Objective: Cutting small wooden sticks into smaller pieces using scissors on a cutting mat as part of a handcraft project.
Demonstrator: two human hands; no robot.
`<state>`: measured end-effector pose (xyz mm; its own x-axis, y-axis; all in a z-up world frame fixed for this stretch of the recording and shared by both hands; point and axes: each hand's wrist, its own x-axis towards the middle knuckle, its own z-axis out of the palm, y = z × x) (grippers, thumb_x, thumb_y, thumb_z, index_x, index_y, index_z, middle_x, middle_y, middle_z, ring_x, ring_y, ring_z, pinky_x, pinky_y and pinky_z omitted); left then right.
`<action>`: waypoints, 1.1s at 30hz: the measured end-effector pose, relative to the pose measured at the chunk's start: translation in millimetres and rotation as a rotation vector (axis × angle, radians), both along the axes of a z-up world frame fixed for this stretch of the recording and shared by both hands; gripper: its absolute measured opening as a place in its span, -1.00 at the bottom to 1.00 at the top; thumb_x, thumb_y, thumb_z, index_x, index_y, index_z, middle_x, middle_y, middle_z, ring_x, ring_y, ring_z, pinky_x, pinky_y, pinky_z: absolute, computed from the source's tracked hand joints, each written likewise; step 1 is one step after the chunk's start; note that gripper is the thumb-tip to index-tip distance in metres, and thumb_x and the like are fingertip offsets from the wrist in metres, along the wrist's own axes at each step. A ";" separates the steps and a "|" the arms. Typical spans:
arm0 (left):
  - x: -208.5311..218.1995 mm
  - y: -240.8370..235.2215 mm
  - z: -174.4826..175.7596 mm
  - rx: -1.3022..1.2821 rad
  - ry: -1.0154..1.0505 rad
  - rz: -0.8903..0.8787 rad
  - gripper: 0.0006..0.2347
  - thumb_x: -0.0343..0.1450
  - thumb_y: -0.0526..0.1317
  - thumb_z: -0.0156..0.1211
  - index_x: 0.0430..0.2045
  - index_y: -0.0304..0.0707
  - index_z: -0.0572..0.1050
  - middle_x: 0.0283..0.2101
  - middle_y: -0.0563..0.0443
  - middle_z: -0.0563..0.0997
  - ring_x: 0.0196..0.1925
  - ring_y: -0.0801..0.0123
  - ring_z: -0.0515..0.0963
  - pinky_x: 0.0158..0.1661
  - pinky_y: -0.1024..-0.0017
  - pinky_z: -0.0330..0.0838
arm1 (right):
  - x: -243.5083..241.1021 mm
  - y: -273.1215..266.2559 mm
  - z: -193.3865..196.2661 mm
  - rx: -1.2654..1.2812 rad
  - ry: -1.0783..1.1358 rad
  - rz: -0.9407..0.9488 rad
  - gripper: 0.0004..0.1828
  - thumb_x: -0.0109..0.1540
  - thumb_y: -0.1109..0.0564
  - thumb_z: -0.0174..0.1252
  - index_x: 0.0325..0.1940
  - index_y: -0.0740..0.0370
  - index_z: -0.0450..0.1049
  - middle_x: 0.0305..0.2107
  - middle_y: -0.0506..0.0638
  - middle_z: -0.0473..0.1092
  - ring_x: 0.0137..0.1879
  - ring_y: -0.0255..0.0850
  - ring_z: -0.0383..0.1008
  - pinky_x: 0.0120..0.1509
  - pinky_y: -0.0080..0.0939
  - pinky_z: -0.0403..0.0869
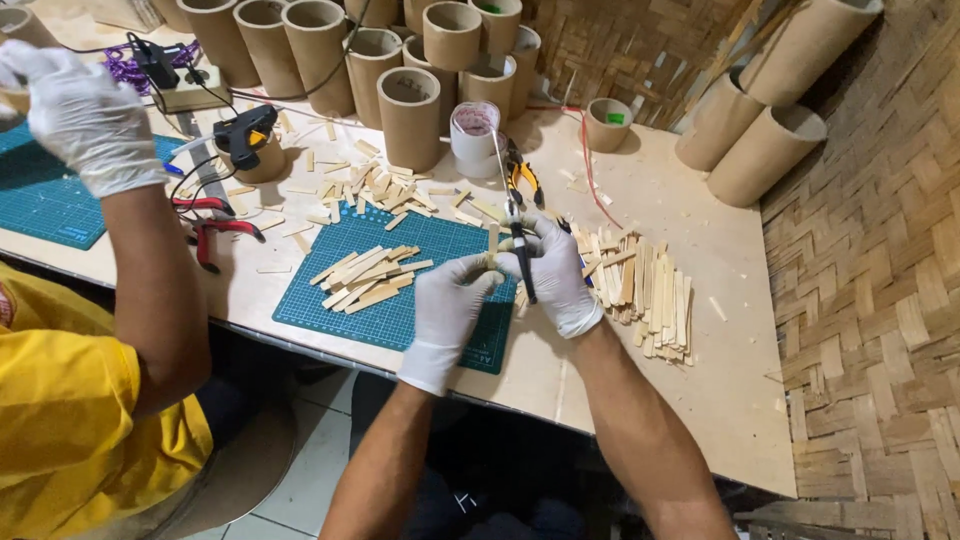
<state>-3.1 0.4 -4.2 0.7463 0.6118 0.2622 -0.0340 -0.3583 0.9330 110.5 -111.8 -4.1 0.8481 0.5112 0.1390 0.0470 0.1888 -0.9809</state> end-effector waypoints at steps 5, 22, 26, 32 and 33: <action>-11.1 7.6 24.2 -0.357 0.115 -0.241 -0.84 0.33 -0.23 0.40 -0.25 -0.11 0.72 -0.28 0.05 0.75 -0.22 0.46 0.69 -0.10 0.43 0.55 | 6.3 -6.8 -2.3 0.099 0.147 0.060 -0.40 -0.11 0.42 0.48 -0.03 0.21 0.48 -0.50 0.10 0.52 -0.65 -0.27 0.43 -0.61 -0.38 0.41; 30.8 33.3 -31.5 -0.108 0.239 -0.347 -0.83 0.35 -0.21 0.43 -0.19 -0.02 0.71 -0.38 0.00 0.74 -0.28 0.33 0.71 -0.18 0.44 0.55 | 4.4 -4.5 2.3 -0.016 0.042 0.071 -0.35 -0.06 0.36 0.49 0.09 0.21 0.48 -0.40 0.07 0.55 -0.41 -0.30 0.55 -0.31 -0.41 0.53; 31.1 30.5 -43.0 0.085 0.262 -0.256 -0.85 0.36 -0.13 0.40 -0.22 0.19 0.71 -0.47 0.15 0.72 -0.26 0.31 0.73 -0.13 0.40 0.56 | 5.0 0.7 1.6 -0.085 -0.001 0.065 -0.31 -0.08 0.33 0.55 0.10 0.14 0.51 -0.37 -0.01 0.55 -0.30 -0.38 0.54 -0.16 -0.44 0.56; 28.6 25.3 -56.7 0.113 0.217 -0.190 -0.83 0.35 -0.15 0.41 -0.21 0.21 0.71 -0.34 0.05 0.74 -0.13 0.12 0.70 -0.09 0.32 0.56 | -0.8 -0.4 14.3 -0.109 0.000 0.089 -0.32 -0.08 0.32 0.54 0.09 0.10 0.50 -0.38 -0.06 0.55 -0.26 -0.39 0.55 -0.10 -0.46 0.56; 27.1 22.1 -53.8 0.116 0.192 -0.184 -0.84 0.36 -0.20 0.40 -0.23 0.12 0.72 -0.31 -0.02 0.73 -0.12 0.04 0.69 -0.08 0.28 0.56 | 1.3 -1.9 9.1 -0.133 -0.004 0.088 -0.34 -0.08 0.31 0.55 0.07 0.08 0.51 -0.40 -0.07 0.54 -0.27 -0.40 0.54 -0.12 -0.46 0.56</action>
<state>24.0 22.5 -57.9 0.8847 0.4355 0.1660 0.0647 -0.4675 0.8816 111.8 -113.6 5.0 0.7989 0.5976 0.0683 0.0398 0.0608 -0.9974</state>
